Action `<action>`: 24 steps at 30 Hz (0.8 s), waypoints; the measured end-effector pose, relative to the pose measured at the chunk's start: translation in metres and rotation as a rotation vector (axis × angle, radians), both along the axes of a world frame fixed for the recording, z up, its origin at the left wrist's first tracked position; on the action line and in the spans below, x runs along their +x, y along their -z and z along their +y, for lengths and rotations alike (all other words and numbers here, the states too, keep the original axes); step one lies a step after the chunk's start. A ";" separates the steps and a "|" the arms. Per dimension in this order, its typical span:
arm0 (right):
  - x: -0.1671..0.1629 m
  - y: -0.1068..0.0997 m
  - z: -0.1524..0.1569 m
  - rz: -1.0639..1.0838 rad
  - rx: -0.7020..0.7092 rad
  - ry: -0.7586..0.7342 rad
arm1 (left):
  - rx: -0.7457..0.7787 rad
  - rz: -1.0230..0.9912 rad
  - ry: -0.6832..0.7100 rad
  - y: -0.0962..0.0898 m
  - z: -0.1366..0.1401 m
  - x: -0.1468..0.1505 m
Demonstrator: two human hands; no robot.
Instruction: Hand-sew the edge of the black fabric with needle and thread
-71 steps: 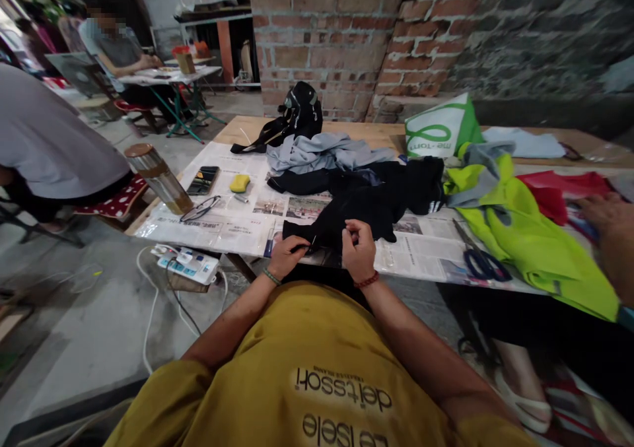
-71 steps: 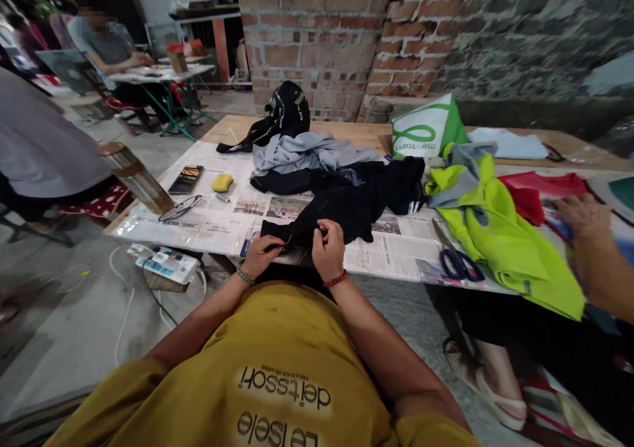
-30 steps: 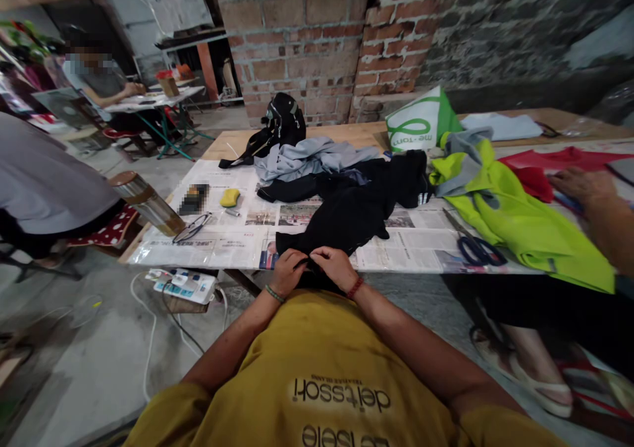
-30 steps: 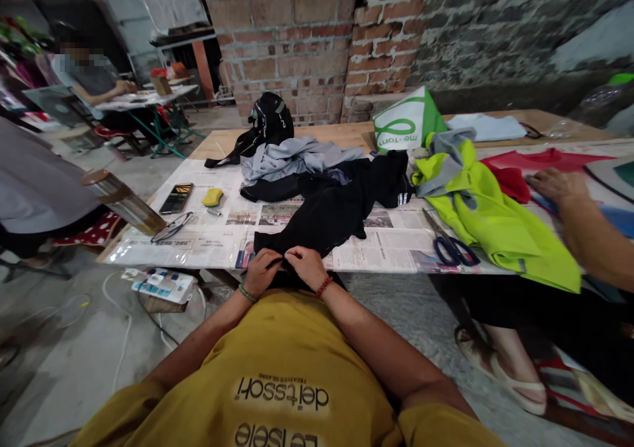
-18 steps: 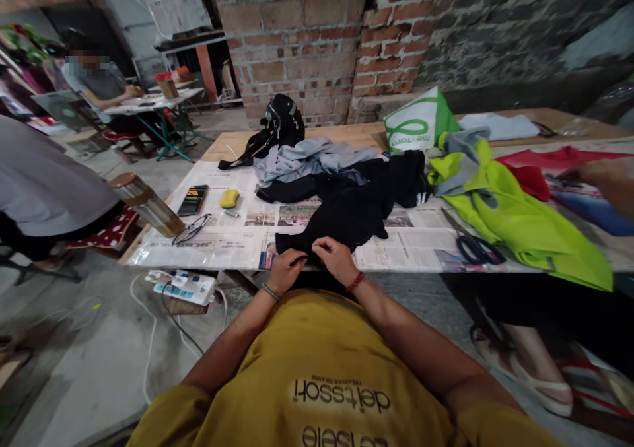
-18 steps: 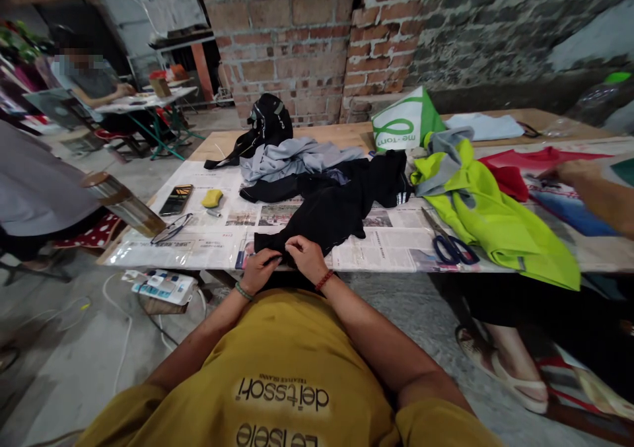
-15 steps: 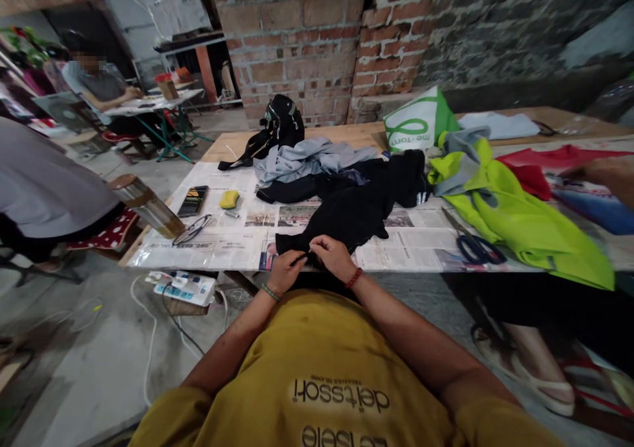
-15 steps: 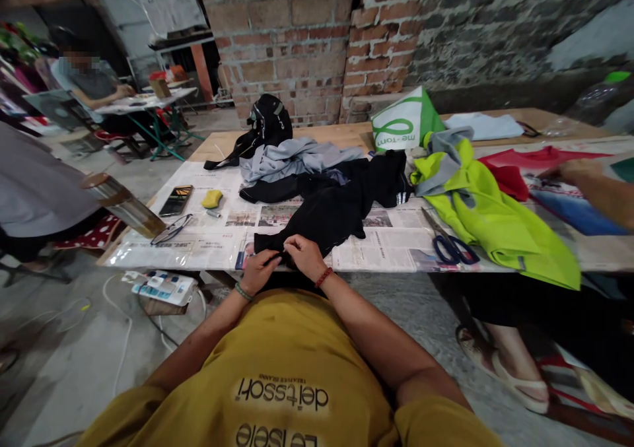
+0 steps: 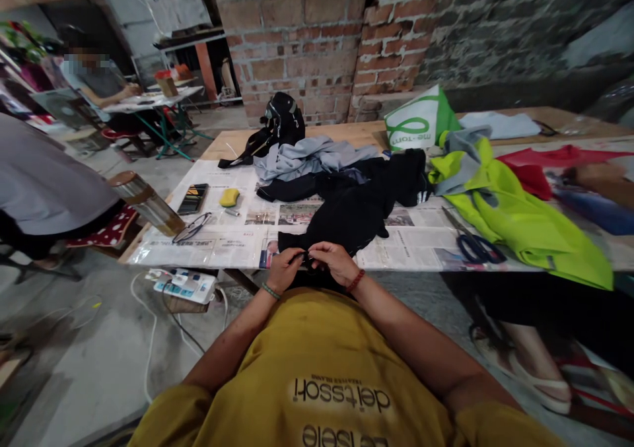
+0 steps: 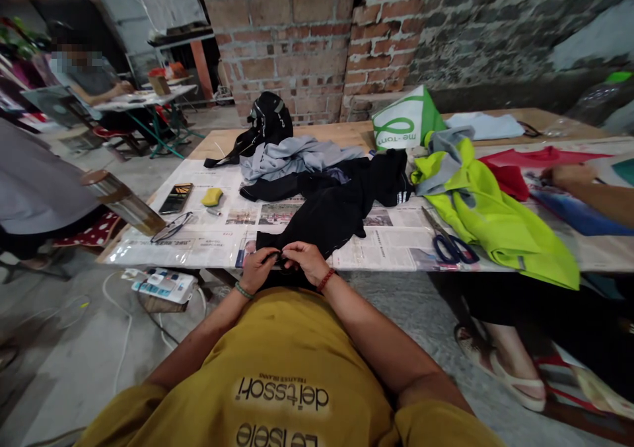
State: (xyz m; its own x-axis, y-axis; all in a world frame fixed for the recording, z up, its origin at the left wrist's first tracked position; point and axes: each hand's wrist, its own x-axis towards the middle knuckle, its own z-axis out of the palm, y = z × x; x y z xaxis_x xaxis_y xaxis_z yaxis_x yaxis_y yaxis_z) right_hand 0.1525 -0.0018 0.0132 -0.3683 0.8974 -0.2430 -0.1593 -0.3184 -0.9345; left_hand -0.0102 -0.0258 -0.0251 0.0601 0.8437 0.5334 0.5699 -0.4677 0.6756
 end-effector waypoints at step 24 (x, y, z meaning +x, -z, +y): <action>0.011 -0.007 0.014 -0.312 0.258 -0.069 | 0.030 0.004 -0.068 0.002 0.000 0.000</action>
State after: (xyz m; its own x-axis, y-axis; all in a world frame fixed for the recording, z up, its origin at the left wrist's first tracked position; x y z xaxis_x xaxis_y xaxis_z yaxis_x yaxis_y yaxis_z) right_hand 0.1636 0.0126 0.0207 -0.3736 0.9195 -0.1223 0.1577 -0.0670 -0.9852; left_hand -0.0103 -0.0261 -0.0275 0.0049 0.8296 0.5584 0.6037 -0.4476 0.6597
